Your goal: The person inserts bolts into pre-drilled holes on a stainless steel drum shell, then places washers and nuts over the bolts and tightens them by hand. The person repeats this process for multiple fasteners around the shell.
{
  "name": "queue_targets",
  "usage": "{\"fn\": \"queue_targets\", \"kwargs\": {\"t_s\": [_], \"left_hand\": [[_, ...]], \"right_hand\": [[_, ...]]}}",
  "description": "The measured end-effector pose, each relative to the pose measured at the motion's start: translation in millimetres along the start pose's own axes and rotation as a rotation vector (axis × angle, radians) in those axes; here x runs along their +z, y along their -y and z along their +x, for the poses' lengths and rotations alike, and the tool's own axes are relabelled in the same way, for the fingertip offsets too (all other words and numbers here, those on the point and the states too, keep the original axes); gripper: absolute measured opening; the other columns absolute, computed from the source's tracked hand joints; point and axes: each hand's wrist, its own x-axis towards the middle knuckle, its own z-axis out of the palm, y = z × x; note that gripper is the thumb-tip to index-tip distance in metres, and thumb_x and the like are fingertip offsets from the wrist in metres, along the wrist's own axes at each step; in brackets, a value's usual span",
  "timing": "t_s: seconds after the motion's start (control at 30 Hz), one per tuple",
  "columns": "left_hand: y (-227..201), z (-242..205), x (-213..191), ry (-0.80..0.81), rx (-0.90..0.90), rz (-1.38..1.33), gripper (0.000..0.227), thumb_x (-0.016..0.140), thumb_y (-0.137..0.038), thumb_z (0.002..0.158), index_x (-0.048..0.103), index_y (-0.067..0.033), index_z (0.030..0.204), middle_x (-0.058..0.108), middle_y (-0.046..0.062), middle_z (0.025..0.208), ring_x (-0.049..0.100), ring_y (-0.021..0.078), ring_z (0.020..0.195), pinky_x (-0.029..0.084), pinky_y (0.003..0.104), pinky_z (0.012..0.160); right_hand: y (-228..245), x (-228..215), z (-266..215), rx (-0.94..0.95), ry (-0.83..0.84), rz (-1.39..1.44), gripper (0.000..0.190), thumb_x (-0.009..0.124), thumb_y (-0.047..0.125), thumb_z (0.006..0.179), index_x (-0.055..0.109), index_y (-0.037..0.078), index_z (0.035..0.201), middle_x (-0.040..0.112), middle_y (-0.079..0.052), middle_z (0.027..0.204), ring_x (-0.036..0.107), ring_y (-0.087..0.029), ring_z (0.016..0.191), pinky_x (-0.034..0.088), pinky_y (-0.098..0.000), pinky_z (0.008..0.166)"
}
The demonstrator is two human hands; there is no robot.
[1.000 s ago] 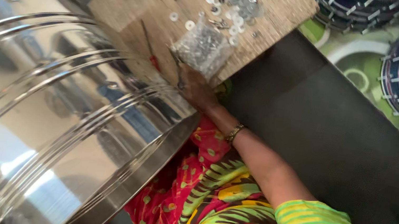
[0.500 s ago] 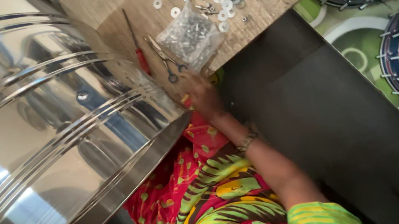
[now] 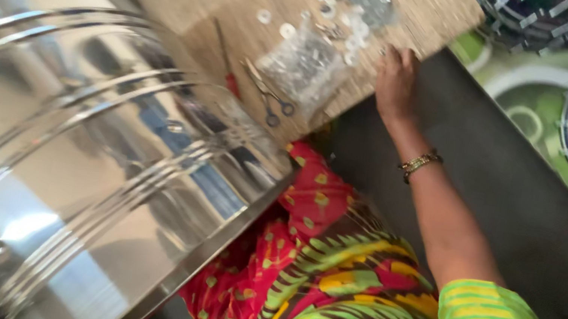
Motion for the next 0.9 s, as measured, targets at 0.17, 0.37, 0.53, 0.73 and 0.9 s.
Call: {"fn": "queue_targets", "kwargs": {"t_s": [0.17, 0.37, 0.53, 0.73, 0.9], "left_hand": [[-15, 9, -18, -0.058, 0.032, 0.007, 0.073, 0.037, -0.05, 0.111, 0.039, 0.0118, 0.149, 0.04, 0.032, 0.154, 0.046, 0.0356, 0.142, 0.038, 0.042, 0.119], [-35, 7, -38, 0.026, -0.08, 0.023, 0.067, 0.04, -0.041, 0.11, 0.039, 0.0087, 0.155, 0.039, 0.027, 0.163, 0.04, 0.036, 0.154, 0.033, 0.043, 0.126], [-39, 2, -32, -0.062, -0.116, -0.095, 0.062, 0.048, -0.024, 0.101, 0.045, 0.006, 0.154, 0.042, 0.023, 0.163, 0.04, 0.0362, 0.153, 0.031, 0.043, 0.126], [-32, -2, -35, -0.082, -0.03, -0.088, 0.062, 0.054, -0.017, 0.097, 0.044, 0.003, 0.154, 0.043, 0.024, 0.162, 0.036, 0.0366, 0.156, 0.03, 0.043, 0.126], [-28, -6, -35, -0.108, 0.002, -0.167, 0.061, 0.058, -0.018, 0.099, 0.045, -0.0015, 0.156, 0.042, 0.022, 0.164, 0.035, 0.0364, 0.158, 0.029, 0.045, 0.128]], "right_hand": [[2, 13, 24, -0.072, 0.123, -0.268, 0.013, 0.056, 0.004, 0.094, 0.066, 0.001, 0.102, 0.058, -0.022, 0.107, 0.056, -0.042, 0.102, 0.049, -0.0513, 0.088], [-16, 17, 27, -0.039, 0.117, -0.176, 0.021, 0.053, 0.014, 0.107, 0.066, -0.002, 0.102, 0.063, -0.024, 0.109, 0.06, -0.044, 0.104, 0.049, -0.0542, 0.09], [1, -1, 19, -0.043, 0.062, -0.048, 0.021, 0.058, 0.014, 0.103, 0.07, -0.001, 0.11, 0.067, -0.025, 0.109, 0.063, -0.045, 0.103, 0.051, -0.0535, 0.091], [93, -78, -89, 0.24, 0.064, 0.555, 0.021, 0.057, 0.019, 0.11, 0.064, 0.0, 0.116, 0.068, -0.01, 0.097, 0.063, -0.018, 0.086, 0.05, -0.0321, 0.078], [191, -142, -154, 0.055, 0.225, 0.607, 0.02, 0.065, 0.02, 0.103, 0.068, 0.003, 0.113, 0.069, -0.006, 0.094, 0.061, -0.011, 0.079, 0.05, -0.027, 0.071]]}}
